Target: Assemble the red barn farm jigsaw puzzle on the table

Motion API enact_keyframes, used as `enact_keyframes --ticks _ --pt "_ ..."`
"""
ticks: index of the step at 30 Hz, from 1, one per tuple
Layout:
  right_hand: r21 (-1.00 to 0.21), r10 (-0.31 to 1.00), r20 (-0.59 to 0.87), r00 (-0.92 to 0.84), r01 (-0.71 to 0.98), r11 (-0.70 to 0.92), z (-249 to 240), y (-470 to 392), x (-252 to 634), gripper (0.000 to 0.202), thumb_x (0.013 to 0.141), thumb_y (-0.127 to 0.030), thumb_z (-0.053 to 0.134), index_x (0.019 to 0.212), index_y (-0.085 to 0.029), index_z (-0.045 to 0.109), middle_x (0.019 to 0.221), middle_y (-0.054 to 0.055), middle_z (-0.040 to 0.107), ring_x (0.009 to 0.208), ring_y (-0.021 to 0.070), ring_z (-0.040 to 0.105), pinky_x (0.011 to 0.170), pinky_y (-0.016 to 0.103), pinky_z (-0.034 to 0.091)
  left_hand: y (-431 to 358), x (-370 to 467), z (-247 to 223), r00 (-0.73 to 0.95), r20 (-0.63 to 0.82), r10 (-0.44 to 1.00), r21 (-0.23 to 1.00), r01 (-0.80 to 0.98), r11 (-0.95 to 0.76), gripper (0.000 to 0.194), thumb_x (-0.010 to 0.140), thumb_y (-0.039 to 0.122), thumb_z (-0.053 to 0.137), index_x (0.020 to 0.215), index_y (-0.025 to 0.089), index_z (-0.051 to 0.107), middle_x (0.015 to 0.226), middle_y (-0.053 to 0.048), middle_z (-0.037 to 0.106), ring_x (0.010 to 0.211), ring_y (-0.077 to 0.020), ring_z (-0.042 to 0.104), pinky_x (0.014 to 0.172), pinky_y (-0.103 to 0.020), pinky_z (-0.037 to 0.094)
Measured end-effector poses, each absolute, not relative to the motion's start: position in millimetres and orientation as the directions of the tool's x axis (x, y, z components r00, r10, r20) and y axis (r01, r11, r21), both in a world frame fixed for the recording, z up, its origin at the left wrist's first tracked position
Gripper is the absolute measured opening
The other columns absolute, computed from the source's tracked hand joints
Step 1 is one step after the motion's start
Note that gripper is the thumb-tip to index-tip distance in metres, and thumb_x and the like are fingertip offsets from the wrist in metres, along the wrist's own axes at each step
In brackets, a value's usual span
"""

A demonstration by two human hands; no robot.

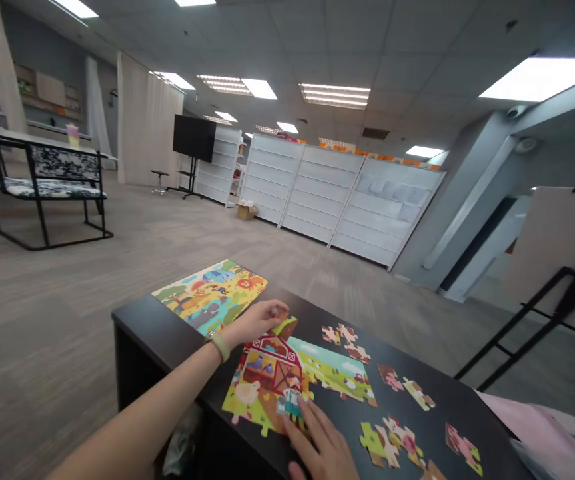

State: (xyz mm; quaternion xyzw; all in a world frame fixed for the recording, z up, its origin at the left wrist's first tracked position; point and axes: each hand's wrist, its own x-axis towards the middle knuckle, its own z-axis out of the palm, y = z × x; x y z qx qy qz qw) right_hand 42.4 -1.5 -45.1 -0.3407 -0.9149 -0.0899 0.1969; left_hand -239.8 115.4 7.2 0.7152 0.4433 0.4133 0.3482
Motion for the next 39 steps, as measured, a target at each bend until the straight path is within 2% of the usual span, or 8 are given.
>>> enact_keyframes --ticks 7,16,19,22,28,31,35,39 --pt "-0.076 0.772 0.248 -0.585 0.783 0.618 -19 11 -4 0.044 0.096 -0.018 0.049 0.136 -0.032 0.062 0.147 0.006 0.058 0.133 0.0289 0.058 0.091 0.04 0.058 63 -268 12 0.386 0.196 0.901 0.909 0.272 -0.315 0.033 0.087 0.031 0.062 0.116 0.016 0.059 0.094 -0.004 0.07 0.085 -0.0179 0.068 0.076 -0.029 0.054" --pt "-0.257 0.883 0.239 -0.405 0.85 0.459 -7 6 -15 0.042 0.1 -0.02 0.041 0.135 -0.025 0.063 0.144 0.01 0.061 0.133 0.0301 0.056 0.099 0.049 0.053 44 -258 34 0.569 0.019 0.822 0.774 0.513 -0.372 0.019 0.079 0.017 0.063 0.093 0.021 0.075 0.087 0.0 0.077 0.079 -0.0179 0.07 0.073 -0.024 0.051" --pt "-0.274 0.881 0.245 -0.405 0.843 0.464 -7 2 -13 0.041 0.098 -0.02 0.043 0.133 -0.025 0.064 0.143 0.011 0.061 0.132 0.0303 0.056 0.1 0.05 0.051 35 -259 37 0.52 0.043 0.853 0.691 0.602 -0.401 0.025 0.074 0.014 0.066 0.096 0.024 0.075 0.098 -0.001 0.075 0.092 -0.0212 0.067 0.082 -0.027 0.049" --pt "-0.28 0.868 0.269 -0.416 0.829 0.484 -9 2 -12 0.04 0.097 -0.019 0.045 0.131 -0.023 0.065 0.141 0.012 0.062 0.131 0.0304 0.057 0.099 0.048 0.052 22 -262 41 0.428 0.118 0.896 0.633 0.663 -0.4 0.02 0.087 0.02 0.057 0.102 0.023 0.071 0.106 -0.003 0.07 0.103 -0.0225 0.061 0.094 -0.032 0.045" --pt "-0.311 0.832 0.352 -0.429 0.785 0.536 -19 5 -7 0.038 0.094 -0.018 0.049 0.127 -0.025 0.067 0.132 0.01 0.067 0.122 0.0288 0.063 0.095 0.044 0.054 -30 -258 20 0.306 0.191 0.933 0.58 0.731 -0.359 0.024 0.092 0.021 0.052 0.109 0.025 0.067 0.111 -0.006 0.067 0.103 -0.0208 0.062 0.092 -0.03 0.049" --pt "-0.326 0.832 0.363 -0.419 0.779 0.535 -20 2 -7 0.039 0.093 -0.016 0.049 0.126 -0.025 0.067 0.132 0.01 0.067 0.122 0.0292 0.062 0.096 0.045 0.053 -44 -256 -17 0.381 0.19 0.905 0.414 0.805 -0.426 0.029 0.09 0.033 0.064 0.118 0.031 0.07 0.128 -0.008 0.067 0.116 -0.0285 0.062 0.095 -0.037 0.051" --pt "-0.345 0.825 0.368 -0.43 0.76 0.55 -25 -1 -4 0.041 0.092 -0.016 0.049 0.128 -0.026 0.066 0.132 0.01 0.066 0.121 0.028 0.062 0.097 0.043 0.053 -42 -247 -68 0.434 0.251 0.865 0.234 0.84 -0.49 0.061 0.085 0.057 0.071 0.142 0.039 0.055 0.144 -0.006 0.061 0.126 -0.0338 0.06 0.096 -0.039 0.053" --pt "-0.356 0.822 0.399 -0.406 0.758 0.547 -36 -1 0 0.057 0.082 -0.004 0.045 0.13 -0.028 0.064 0.131 0.007 0.066 0.121 0.0248 0.061 0.097 0.038 0.053 -46 -226 -88 0.275 0.347 0.897 0.187 0.917 -0.353 0.065 0.082 0.063 0.073 0.142 0.042 0.056 0.148 -0.007 0.057 0.13 -0.0361 0.057 0.101 -0.043 0.05"
